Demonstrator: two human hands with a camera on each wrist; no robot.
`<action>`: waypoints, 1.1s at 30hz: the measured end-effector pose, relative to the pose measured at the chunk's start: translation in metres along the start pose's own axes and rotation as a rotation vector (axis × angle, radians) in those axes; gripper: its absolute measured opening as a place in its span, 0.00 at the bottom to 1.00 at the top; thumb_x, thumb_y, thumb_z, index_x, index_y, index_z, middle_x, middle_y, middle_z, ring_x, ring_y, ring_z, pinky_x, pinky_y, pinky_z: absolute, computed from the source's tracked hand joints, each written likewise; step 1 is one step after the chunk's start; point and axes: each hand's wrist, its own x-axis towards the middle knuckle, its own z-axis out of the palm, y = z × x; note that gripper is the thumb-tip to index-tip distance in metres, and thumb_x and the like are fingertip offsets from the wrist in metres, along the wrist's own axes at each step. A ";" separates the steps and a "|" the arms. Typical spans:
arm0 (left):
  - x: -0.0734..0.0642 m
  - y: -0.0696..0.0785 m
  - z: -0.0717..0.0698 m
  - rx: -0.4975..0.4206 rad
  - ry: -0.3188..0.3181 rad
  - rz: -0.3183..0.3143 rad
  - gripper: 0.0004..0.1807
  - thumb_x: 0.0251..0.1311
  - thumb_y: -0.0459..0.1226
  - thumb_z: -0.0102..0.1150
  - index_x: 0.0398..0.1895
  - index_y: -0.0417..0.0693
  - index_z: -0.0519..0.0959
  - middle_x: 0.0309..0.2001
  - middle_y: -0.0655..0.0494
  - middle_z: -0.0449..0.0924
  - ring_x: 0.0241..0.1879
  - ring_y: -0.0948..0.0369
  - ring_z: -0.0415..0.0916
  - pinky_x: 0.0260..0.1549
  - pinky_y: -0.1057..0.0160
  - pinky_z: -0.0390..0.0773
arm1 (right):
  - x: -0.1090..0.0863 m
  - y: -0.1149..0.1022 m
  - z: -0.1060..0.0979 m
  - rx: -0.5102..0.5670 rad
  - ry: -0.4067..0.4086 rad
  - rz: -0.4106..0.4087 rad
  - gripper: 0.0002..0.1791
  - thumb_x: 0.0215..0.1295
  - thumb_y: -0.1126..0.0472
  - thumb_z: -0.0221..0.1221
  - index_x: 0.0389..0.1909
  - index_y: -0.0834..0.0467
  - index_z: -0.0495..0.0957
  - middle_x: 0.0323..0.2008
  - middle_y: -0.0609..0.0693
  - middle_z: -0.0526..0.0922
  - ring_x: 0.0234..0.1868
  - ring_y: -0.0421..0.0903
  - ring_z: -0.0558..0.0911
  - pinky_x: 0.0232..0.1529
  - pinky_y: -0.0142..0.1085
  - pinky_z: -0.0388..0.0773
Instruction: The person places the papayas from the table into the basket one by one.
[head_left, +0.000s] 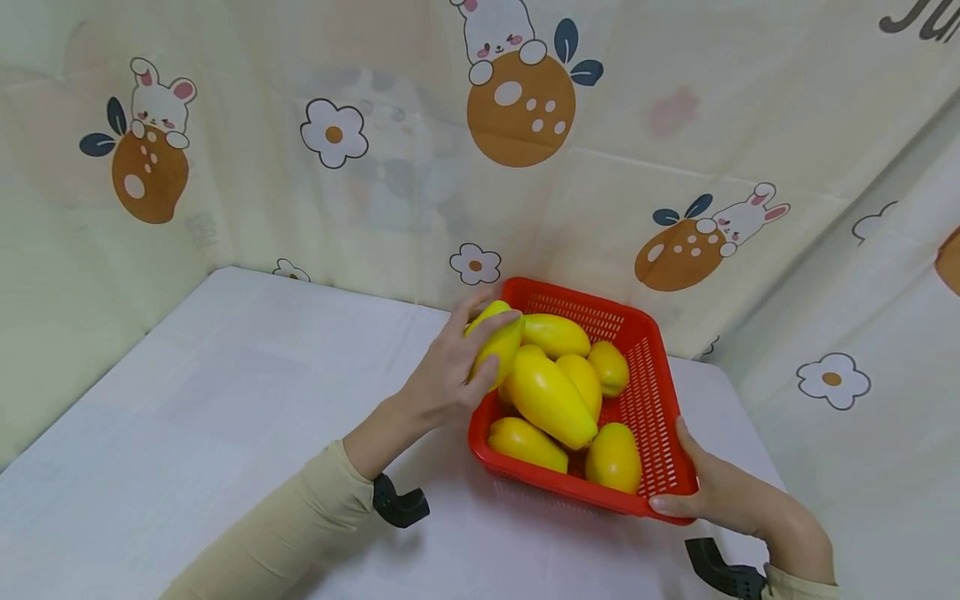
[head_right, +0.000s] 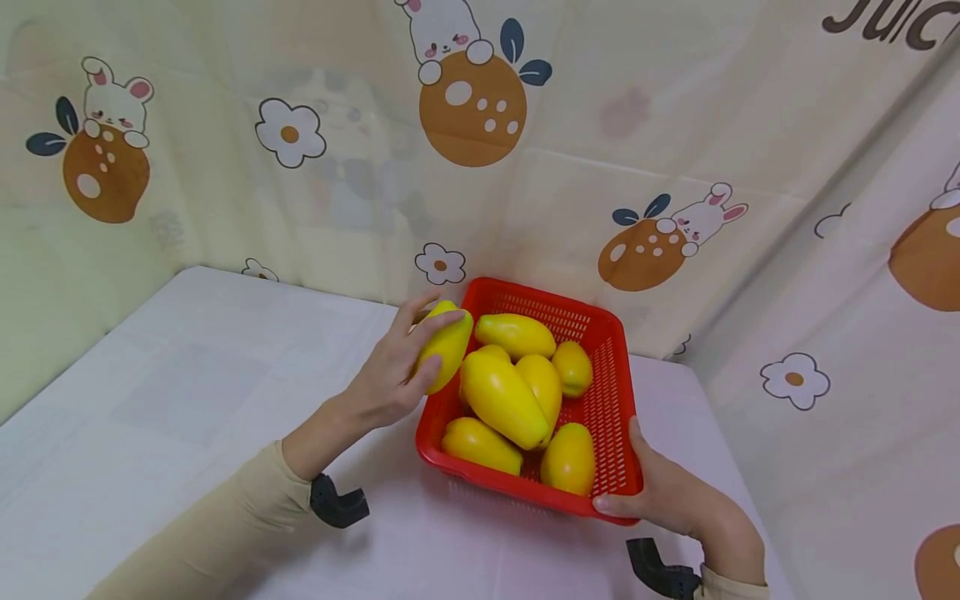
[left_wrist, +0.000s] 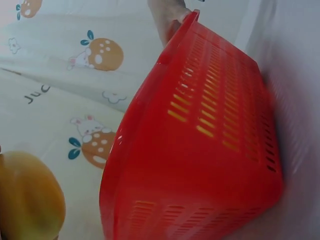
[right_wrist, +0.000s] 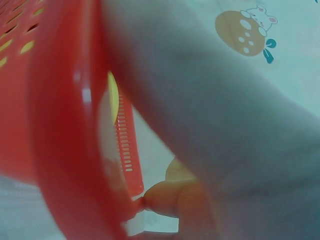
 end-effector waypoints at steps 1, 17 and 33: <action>0.000 0.001 0.001 -0.006 -0.001 0.002 0.28 0.60 0.45 0.39 0.66 0.58 0.65 0.74 0.51 0.48 0.67 0.53 0.59 0.58 0.53 0.73 | 0.000 0.000 0.000 0.000 -0.001 -0.002 0.65 0.55 0.42 0.63 0.72 0.61 0.23 0.66 0.72 0.55 0.51 0.55 0.70 0.42 0.45 0.82; -0.001 0.007 0.010 0.027 -0.052 -0.057 0.40 0.54 0.42 0.63 0.70 0.60 0.58 0.64 0.50 0.53 0.62 0.55 0.58 0.49 0.61 0.79 | -0.001 -0.001 0.000 -0.001 0.003 -0.006 0.65 0.54 0.42 0.64 0.72 0.61 0.23 0.63 0.71 0.61 0.50 0.53 0.71 0.42 0.45 0.82; -0.003 0.013 0.021 0.059 -0.101 0.058 0.38 0.48 0.45 0.71 0.63 0.57 0.63 0.68 0.54 0.56 0.62 0.59 0.64 0.57 0.62 0.73 | -0.001 -0.001 -0.001 -0.022 -0.008 0.009 0.65 0.55 0.41 0.63 0.72 0.61 0.23 0.63 0.72 0.60 0.50 0.54 0.71 0.43 0.46 0.81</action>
